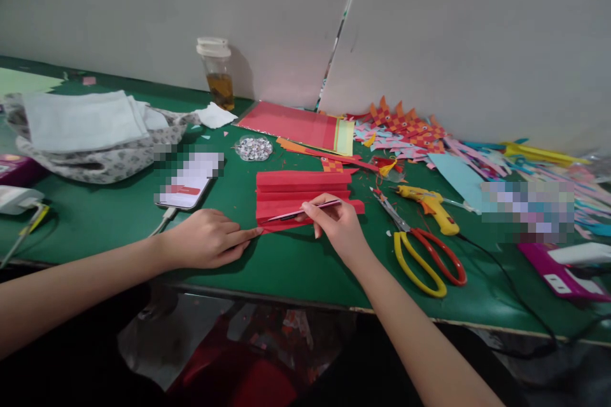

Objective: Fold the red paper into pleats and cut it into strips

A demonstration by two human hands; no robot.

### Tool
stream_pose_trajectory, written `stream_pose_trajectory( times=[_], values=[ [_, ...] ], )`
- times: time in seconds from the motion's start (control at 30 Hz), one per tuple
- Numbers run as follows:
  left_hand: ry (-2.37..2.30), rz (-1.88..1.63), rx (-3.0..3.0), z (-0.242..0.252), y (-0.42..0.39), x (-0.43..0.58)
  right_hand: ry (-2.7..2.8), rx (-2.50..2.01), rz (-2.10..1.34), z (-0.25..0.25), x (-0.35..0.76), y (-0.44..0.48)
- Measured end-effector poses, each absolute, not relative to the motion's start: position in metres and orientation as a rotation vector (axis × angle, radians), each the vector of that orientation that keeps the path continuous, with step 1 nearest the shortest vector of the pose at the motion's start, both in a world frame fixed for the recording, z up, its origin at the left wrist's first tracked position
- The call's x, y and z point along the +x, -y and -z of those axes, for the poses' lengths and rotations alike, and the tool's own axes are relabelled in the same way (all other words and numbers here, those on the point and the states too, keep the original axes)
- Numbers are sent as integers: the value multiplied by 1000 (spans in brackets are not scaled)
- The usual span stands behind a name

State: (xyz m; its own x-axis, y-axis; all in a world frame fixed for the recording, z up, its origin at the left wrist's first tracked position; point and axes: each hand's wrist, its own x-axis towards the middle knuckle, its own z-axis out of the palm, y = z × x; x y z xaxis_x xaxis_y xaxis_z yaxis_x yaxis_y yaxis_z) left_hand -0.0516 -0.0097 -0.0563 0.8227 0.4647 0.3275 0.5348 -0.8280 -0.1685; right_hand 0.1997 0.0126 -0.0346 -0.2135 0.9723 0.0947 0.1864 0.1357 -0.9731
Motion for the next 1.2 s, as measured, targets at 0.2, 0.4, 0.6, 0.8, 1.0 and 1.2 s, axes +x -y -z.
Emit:
stream_pose_trajectory(
  times=[0.2,0.4,0.6,0.8,1.0,1.2],
  values=[
    [751,405,-2747,55,10,-51,1600,-1179,-1218,38,197,-14],
    [764,412,-2765,55,11,-52,1598,-1197,-1206,39,197,-15],
    [782,403,-2800,57,10,-52,1553,-1197,-1181,39,200,-16],
    [780,404,-2797,57,10,-53,1538,-1223,-1114,37,207,-17],
    [786,424,-2803,56,10,-52,1534,-1189,-1091,42,205,-15],
    [791,454,-2799,56,11,-52,1569,-1180,-1128,44,195,-12]
  ],
)
